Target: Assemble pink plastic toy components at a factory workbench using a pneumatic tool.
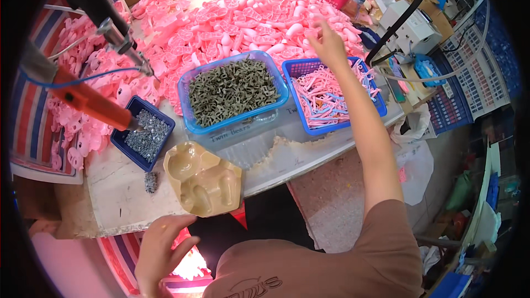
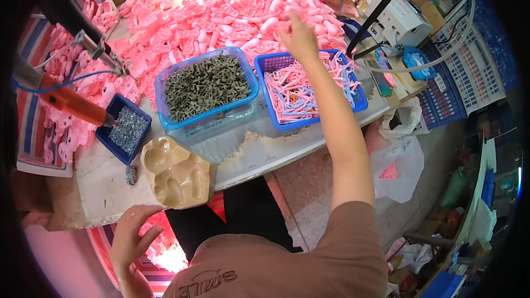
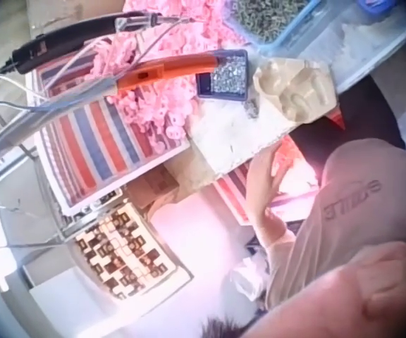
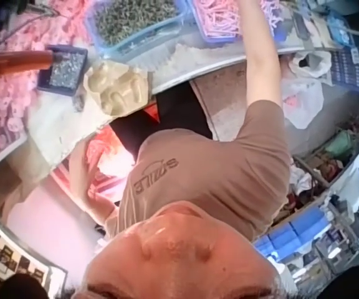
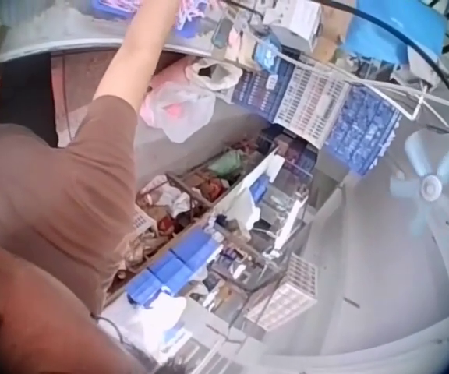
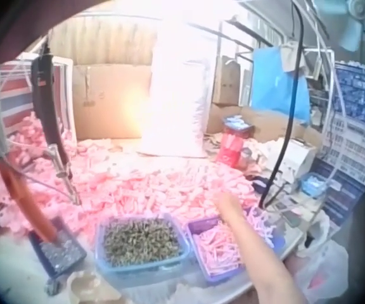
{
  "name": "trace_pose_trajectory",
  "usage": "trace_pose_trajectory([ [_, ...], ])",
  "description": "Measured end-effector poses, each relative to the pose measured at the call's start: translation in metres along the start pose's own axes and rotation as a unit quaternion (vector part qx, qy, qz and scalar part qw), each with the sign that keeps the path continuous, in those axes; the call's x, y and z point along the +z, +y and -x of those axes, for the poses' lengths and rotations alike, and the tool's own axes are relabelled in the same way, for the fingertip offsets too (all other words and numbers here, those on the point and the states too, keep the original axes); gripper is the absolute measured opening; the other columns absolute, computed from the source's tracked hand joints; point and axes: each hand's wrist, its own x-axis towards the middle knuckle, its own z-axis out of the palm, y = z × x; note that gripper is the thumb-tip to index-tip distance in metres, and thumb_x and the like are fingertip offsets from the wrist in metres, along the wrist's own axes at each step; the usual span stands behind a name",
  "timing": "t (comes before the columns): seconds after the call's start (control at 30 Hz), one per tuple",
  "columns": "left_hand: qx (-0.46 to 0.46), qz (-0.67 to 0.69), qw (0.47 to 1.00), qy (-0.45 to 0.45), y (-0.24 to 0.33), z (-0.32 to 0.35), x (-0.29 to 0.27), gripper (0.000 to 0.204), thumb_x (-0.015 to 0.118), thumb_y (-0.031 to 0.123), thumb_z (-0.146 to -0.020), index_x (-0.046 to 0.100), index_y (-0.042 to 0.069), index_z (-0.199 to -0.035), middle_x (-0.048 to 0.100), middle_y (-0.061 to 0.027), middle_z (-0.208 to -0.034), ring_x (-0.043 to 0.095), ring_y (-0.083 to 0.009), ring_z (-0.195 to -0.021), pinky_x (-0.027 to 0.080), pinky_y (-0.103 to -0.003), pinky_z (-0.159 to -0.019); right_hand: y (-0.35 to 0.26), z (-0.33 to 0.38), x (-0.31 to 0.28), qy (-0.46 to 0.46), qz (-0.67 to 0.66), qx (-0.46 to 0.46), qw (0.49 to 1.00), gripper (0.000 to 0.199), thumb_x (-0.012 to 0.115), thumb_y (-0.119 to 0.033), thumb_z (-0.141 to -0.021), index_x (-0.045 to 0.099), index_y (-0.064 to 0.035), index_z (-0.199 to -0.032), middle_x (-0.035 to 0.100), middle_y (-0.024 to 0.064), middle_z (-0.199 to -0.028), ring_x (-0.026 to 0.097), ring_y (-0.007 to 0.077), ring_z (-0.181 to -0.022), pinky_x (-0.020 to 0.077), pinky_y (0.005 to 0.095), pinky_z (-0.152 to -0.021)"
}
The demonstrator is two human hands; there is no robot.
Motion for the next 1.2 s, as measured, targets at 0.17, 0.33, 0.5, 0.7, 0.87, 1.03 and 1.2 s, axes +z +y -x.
trace_pose_trajectory([
  [0.17, 0.119, 0.017, 0.986, 0.115, 0.017, -0.080, 0.045, 0.057, 0.077, 0.010, -0.079, 0.056, 0.009, -0.133, 0.057, -0.0140, -0.135, 0.064, -0.0315, -0.100, 0.053, -0.041, -0.087, -0.110, 0.055, -0.024, -0.443, -0.494, 0.069, 0.745, 0.031, 0.067, -0.021, -0.093, 0.059, -0.0063, -0.119, 0.070, 0.0054, -0.097, 0.067, 0.0144, -0.083, 0.0554, 0.0291, -0.068],
  [0.33, 0.171, 0.021, 0.964, 0.205, 0.005, -0.120, 0.087, 0.056, 0.078, 0.004, -0.076, 0.058, 0.008, -0.129, 0.057, -0.0128, -0.133, 0.065, -0.0301, -0.101, 0.056, -0.038, -0.081, -0.168, 0.096, -0.051, -0.600, -0.573, 0.052, 0.556, 0.029, 0.062, -0.021, -0.098, 0.058, -0.0007, -0.119, 0.070, 0.0118, -0.091, 0.071, 0.0184, -0.079, 0.0581, 0.0311, -0.070],
  [0.5, 0.173, 0.029, 0.954, 0.244, 0.000, -0.101, 0.091, 0.042, 0.079, 0.004, -0.077, 0.066, 0.007, -0.117, 0.064, -0.0108, -0.120, 0.066, -0.0294, -0.095, 0.056, -0.037, -0.076, -0.115, 0.037, 0.007, -0.424, -0.471, 0.045, 0.772, 0.025, 0.063, -0.021, -0.095, 0.068, -0.0017, -0.110, 0.072, 0.0130, -0.096, 0.071, 0.0214, -0.081, 0.0572, 0.0341, -0.072],
  [0.7, 0.148, -0.012, 0.967, 0.206, -0.003, -0.074, 0.101, 0.036, 0.077, 0.009, -0.081, 0.067, 0.007, -0.115, 0.066, -0.0094, -0.114, 0.067, -0.0279, -0.087, 0.056, -0.036, -0.070, -0.020, -0.013, 0.094, -0.181, 0.040, -0.117, 0.976, 0.024, 0.064, -0.010, -0.081, 0.070, -0.0151, -0.104, 0.068, 0.0109, -0.109, 0.062, 0.0300, -0.111, 0.0497, 0.0422, -0.093],
  [0.87, 0.110, 0.008, 0.974, 0.197, -0.010, -0.053, 0.105, 0.039, 0.078, 0.003, -0.076, 0.067, 0.006, -0.113, 0.065, -0.0102, -0.116, 0.066, -0.0297, -0.093, 0.056, -0.038, -0.076, -0.028, -0.033, 0.088, -0.234, -0.031, -0.103, 0.966, 0.026, 0.062, -0.015, -0.088, 0.071, -0.0139, -0.112, 0.071, 0.0121, -0.109, 0.065, 0.0302, -0.104, 0.0511, 0.0397, -0.090],
  [1.03, 0.102, 0.012, 0.975, 0.199, -0.013, -0.046, 0.109, 0.040, 0.079, 0.003, -0.076, 0.067, 0.006, -0.114, 0.066, -0.0104, -0.114, 0.066, -0.0295, -0.096, 0.056, -0.037, -0.079, 0.000, -0.038, 0.082, -0.262, -0.254, -0.045, 0.930, 0.028, 0.058, -0.021, -0.099, 0.069, -0.0026, -0.118, 0.071, 0.0063, -0.093, 0.061, 0.0119, -0.083, 0.0500, 0.0302, -0.076],
  [1.2, 0.096, 0.017, 0.974, 0.203, -0.013, -0.044, 0.107, 0.043, 0.079, 0.003, -0.075, 0.067, 0.006, -0.116, 0.065, -0.0104, -0.115, 0.066, -0.0290, -0.096, 0.056, -0.037, -0.078, -0.012, -0.037, 0.064, -0.175, -0.080, -0.001, 0.981, 0.032, 0.066, -0.026, -0.092, 0.069, -0.0022, -0.114, 0.072, 0.0151, -0.101, 0.068, 0.0241, -0.091, 0.0517, 0.0366, -0.079],
])
